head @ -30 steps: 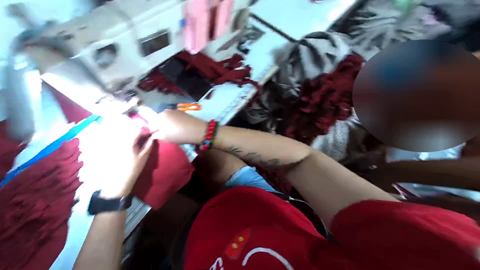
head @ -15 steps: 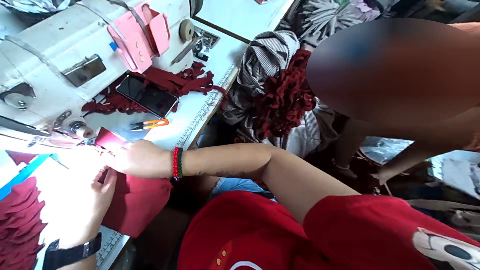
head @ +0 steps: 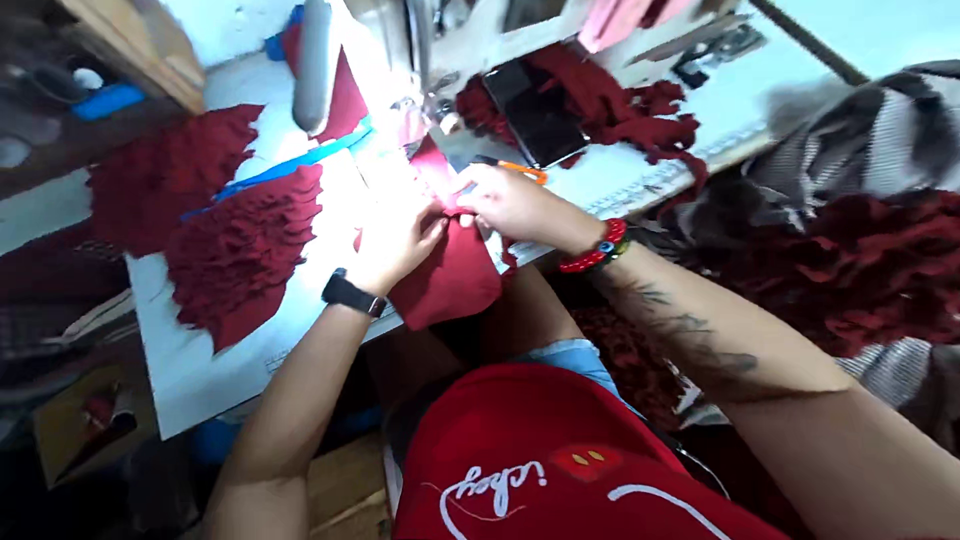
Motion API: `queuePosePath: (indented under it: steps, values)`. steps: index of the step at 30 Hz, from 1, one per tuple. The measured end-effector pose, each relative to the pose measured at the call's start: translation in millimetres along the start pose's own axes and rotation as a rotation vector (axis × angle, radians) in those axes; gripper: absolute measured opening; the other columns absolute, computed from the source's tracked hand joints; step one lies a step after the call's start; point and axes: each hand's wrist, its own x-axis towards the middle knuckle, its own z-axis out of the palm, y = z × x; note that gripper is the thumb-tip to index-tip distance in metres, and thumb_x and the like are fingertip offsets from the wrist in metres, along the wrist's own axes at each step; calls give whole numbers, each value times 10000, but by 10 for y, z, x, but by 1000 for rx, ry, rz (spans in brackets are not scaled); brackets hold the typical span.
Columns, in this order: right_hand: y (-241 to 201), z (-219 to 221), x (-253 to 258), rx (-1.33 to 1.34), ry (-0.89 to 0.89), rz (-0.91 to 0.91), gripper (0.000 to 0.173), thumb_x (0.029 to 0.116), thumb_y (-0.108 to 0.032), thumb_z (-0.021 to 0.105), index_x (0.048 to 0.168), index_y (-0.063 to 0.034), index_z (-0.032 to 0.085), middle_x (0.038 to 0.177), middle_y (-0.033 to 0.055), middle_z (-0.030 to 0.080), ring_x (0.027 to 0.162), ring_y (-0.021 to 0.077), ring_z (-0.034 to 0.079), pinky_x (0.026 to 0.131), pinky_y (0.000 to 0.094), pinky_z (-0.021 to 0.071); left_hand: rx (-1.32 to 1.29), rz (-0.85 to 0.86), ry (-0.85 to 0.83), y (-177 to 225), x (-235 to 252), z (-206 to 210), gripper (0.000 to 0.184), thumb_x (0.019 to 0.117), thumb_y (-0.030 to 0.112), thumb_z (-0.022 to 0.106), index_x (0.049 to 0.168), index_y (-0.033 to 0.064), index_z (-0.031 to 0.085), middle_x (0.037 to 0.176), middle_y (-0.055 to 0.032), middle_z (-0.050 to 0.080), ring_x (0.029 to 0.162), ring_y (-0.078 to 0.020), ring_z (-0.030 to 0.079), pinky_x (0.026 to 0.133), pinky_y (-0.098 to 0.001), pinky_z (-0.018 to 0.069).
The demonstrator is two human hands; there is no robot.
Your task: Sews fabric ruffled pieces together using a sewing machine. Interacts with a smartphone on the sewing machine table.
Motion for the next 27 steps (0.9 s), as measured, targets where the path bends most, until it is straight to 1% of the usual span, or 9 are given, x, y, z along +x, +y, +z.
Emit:
queuePosePath:
  steps: [2,5,7,11,13,16,18,21,27]
  values:
    - [28,-24,4,-52,-25,-17,261,1054,-220,576,1258,-64,620,858,53,685,688,111,628,683,324,549,-10,8,31,-27,28,21,217,1000,197,602,1080,69,757,1066,-119,748,1055,-290,707,939,-550,530]
    - [38,-45,-4,-218,-93,-70,340,962,-160,684,1272,-54,593,1001,143,681,871,262,658,798,503,543,-47,12,23,-62,47,-1,221,1004,183,590,1081,64,758,1079,-116,745,1085,-276,694,980,-520,511]
    - [84,0,24,-311,-9,-122,189,1005,-225,620,1122,-87,675,931,109,697,872,262,677,780,523,536,-64,6,9,-63,50,-28,229,1009,192,584,1084,68,760,1084,-115,743,1091,-264,691,988,-501,507]
    - [92,45,72,-321,70,-186,333,1071,-241,490,907,-48,707,854,103,643,878,236,633,814,458,496,-67,10,7,-50,39,-63,225,1012,187,591,1091,63,761,1089,-116,746,1069,-255,704,962,-476,525]
    - [83,85,71,-279,99,-185,300,1059,-248,527,911,-53,700,815,85,644,809,205,626,751,430,490,-80,14,1,-52,30,-74,221,1011,181,593,1090,59,760,1096,-121,745,1079,-260,697,974,-479,512]
    - [79,191,73,-326,146,-172,237,977,-270,680,1062,-49,686,940,131,699,911,289,681,834,526,533,-76,8,-6,-50,16,-90,224,1014,188,595,1096,68,765,1083,-127,741,1073,-269,693,964,-481,512]
    - [111,302,79,-434,208,-194,206,970,-206,649,1075,-32,682,944,171,707,915,358,699,805,575,538,-72,8,12,-64,-4,-67,230,1022,200,592,1105,78,768,1079,-111,752,1058,-250,705,959,-464,521]
    - [81,441,-44,-623,289,-311,152,965,-105,594,1038,1,676,843,195,679,799,389,702,662,554,540,-40,40,41,-71,-36,-37,213,1016,197,605,1078,89,779,1059,-96,758,1043,-245,708,949,-467,518]
    - [-35,616,-380,-691,184,-264,155,991,-69,571,997,33,688,954,222,628,792,384,671,619,503,559,95,237,54,-12,-110,-102,234,993,98,557,1062,69,778,1184,-97,731,1110,-286,669,960,-482,498]
